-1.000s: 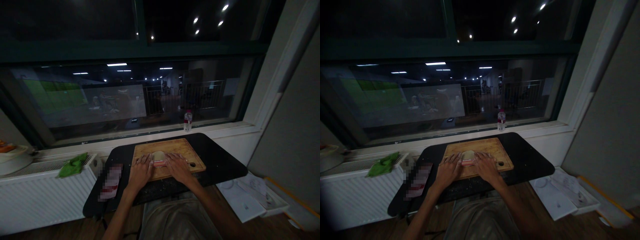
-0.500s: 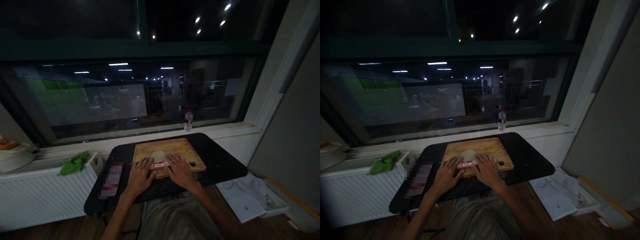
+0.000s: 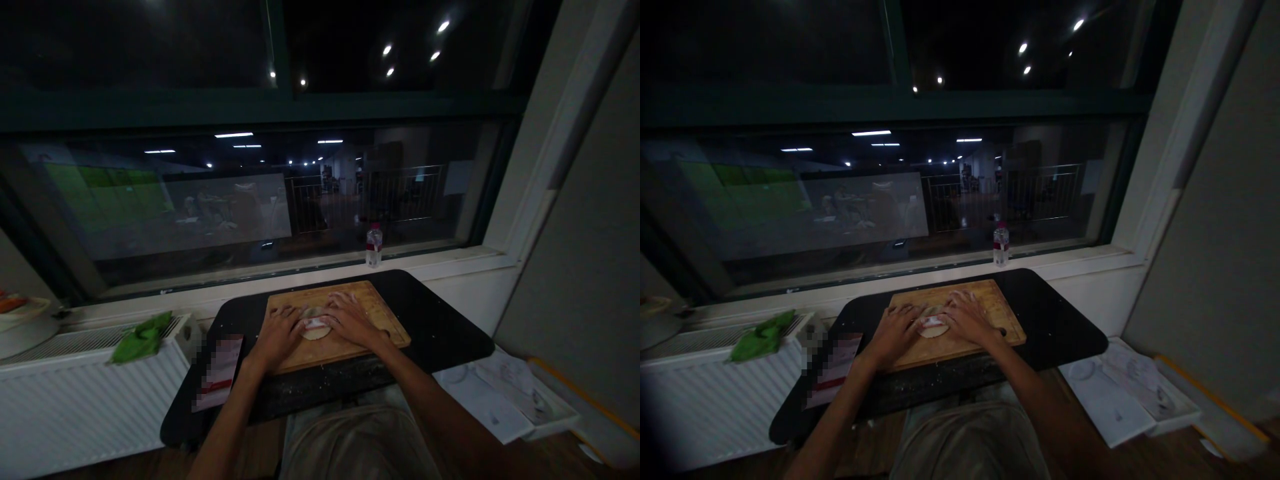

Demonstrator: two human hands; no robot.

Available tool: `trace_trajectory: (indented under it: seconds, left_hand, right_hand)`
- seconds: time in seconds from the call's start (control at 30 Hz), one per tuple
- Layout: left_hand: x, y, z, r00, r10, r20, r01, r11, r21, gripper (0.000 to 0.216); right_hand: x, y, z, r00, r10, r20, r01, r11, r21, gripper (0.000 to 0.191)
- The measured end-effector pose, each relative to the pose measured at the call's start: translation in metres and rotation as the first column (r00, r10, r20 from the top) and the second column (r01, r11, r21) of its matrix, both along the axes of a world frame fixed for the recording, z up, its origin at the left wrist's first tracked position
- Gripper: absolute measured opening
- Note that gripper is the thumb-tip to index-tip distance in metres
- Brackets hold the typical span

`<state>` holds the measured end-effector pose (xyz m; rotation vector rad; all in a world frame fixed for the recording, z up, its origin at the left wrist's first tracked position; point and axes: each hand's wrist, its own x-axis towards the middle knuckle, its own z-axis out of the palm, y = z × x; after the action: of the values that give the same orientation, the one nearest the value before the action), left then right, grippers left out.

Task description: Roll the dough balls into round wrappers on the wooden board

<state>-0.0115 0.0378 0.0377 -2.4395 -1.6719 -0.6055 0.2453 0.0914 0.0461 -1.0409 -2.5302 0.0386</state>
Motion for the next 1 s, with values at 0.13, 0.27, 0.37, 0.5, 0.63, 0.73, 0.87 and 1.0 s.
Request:
trace_trajectory:
  seconds: [0.13, 0.27, 0.37, 0.5, 0.63, 0.73, 0.87, 1.0]
  left_hand:
    - [0.004, -0.002, -0.001, 0.996, -0.079, 0.028, 0.081, 0.996, -0.040, 0.045]
    - [0.003, -0.007, -0.005, 0.994, -0.084, 0.074, 0.090, 0.992, -0.084, 0.056]
    - [0.001, -0.008, -0.005, 0.995, -0.066, 0.081, 0.075, 0.991, -0.113, 0.064]
    - [0.003, -0.007, -0.006, 0.995, -0.046, 0.083, 0.055, 0.993, -0.107, 0.060]
    - [0.004, -0.004, -0.009, 0.996, -0.037, 0.083, 0.044, 0.995, -0.085, 0.056]
    - [0.004, -0.002, -0.013, 0.996, -0.039, 0.086, 0.046, 0.996, -0.079, 0.056]
    - [0.004, 0.000, -0.013, 0.996, -0.033, 0.084, 0.041, 0.994, -0.097, 0.057]
    - [0.008, -0.001, -0.004, 0.993, -0.010, 0.121, 0.029, 0.988, -0.152, 0.057]
  right_hand:
    - [0.002, -0.003, 0.001, 1.000, -0.003, 0.031, 0.003, 1.000, 0.003, 0.039]
    - [0.002, -0.007, 0.000, 0.999, 0.001, 0.052, 0.000, 1.000, -0.022, 0.062]
    - [0.000, -0.007, 0.001, 0.998, -0.001, 0.062, 0.004, 0.999, -0.045, 0.063]
    - [-0.001, -0.005, 0.000, 0.998, -0.002, 0.063, 0.006, 0.998, -0.062, 0.067]
    - [-0.002, -0.005, -0.004, 0.998, -0.027, 0.057, 0.031, 0.997, -0.069, 0.069]
    - [-0.004, -0.007, -0.005, 0.998, -0.042, 0.047, 0.045, 0.997, -0.066, 0.065]
    - [-0.008, -0.010, -0.003, 0.999, -0.044, 0.028, 0.046, 0.997, -0.067, 0.060]
    - [-0.008, -0.011, -0.004, 0.998, -0.060, 0.025, 0.062, 0.995, -0.079, 0.062]
